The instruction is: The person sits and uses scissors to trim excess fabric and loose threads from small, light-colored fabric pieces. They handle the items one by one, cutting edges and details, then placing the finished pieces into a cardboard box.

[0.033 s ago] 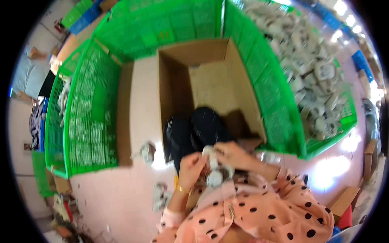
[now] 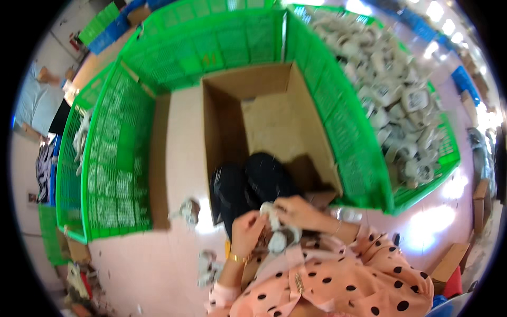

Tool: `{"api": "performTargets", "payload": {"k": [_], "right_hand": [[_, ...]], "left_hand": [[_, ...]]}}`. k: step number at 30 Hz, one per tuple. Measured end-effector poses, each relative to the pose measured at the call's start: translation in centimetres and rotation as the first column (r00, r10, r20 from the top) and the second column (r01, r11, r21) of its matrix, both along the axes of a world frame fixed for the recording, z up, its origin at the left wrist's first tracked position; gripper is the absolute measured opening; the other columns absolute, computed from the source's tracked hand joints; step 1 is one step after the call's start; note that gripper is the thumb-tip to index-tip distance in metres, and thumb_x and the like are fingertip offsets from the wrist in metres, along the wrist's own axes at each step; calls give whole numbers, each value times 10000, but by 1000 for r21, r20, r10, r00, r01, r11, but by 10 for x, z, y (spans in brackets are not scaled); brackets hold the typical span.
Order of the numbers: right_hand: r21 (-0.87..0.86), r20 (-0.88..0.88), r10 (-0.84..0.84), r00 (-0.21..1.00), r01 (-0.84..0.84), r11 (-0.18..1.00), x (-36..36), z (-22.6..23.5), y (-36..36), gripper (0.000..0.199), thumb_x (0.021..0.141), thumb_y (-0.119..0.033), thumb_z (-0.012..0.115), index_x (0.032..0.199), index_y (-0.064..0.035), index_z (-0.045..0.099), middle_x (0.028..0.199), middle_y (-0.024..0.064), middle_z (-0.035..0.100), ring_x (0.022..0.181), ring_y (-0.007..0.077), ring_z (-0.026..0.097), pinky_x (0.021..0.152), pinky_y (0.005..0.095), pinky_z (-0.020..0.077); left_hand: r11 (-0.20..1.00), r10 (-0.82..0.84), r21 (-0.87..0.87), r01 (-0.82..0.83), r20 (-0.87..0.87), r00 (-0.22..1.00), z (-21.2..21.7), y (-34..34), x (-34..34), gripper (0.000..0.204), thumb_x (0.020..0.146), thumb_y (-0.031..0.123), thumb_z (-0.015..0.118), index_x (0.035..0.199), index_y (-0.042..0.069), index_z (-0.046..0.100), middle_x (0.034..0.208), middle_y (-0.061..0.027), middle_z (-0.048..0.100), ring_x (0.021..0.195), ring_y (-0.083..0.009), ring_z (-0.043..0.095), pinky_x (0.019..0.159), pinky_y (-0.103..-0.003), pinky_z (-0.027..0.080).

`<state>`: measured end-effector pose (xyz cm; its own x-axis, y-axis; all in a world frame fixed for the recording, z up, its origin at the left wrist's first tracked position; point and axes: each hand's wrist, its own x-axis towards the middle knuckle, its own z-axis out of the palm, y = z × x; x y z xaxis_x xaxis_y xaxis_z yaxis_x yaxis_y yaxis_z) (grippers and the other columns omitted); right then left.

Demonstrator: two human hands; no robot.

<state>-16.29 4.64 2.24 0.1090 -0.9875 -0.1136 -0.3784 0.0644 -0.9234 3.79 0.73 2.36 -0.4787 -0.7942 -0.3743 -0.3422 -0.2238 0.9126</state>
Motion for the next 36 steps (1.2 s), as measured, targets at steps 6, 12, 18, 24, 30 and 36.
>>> {"api": "performTargets", "payload": {"k": [6,12,18,24,30,36], "right_hand": [[234,219,-76,973,23,972,-8,-9,-9,209,906,-158,556,854,41,595,628,86,583,581,102,538,548,301,459],[263,215,-28,976,-30,964,-10,-7,-12,246,985,-187,541,869,26,585,618,-5,516,579,52,457,533,246,407],[289,226,-50,973,-17,957,-11,2,-11,243,972,-186,555,850,22,585,610,-10,508,569,58,446,522,253,401],[299,240,-81,967,6,954,-19,-2,-12,241,973,-194,563,855,15,585,636,-19,505,579,56,441,533,246,401],[348,274,-174,946,71,935,-17,-6,-8,239,978,-221,578,872,-7,584,664,-45,478,595,40,420,548,230,385],[8,-3,-115,993,115,993,-15,-17,-4,288,908,-266,626,914,19,591,684,171,610,569,255,586,572,359,473]], "left_hand": [[722,160,-689,-62,79,984,7,16,-22,368,758,134,788,1085,48,641,1104,-121,626,974,-257,615,790,-336,517],[804,132,-576,-150,-73,989,-2,8,-29,215,741,106,796,934,75,709,974,-85,577,904,-220,572,765,-301,478],[863,39,-497,-90,-112,993,-6,-5,-26,140,751,71,783,859,41,699,928,-79,587,875,-205,561,755,-292,459],[755,23,-652,-61,-66,998,-5,-12,-38,73,822,29,677,824,7,608,915,-109,609,828,-247,582,742,-315,476],[935,258,-162,-315,-300,918,-24,-17,-21,139,949,78,585,1038,-15,531,1021,-101,631,896,-146,623,798,-263,518],[837,-3,-531,129,232,973,-12,5,-28,284,831,278,739,858,3,669,773,-137,667,719,-289,641,687,-366,499]]}}
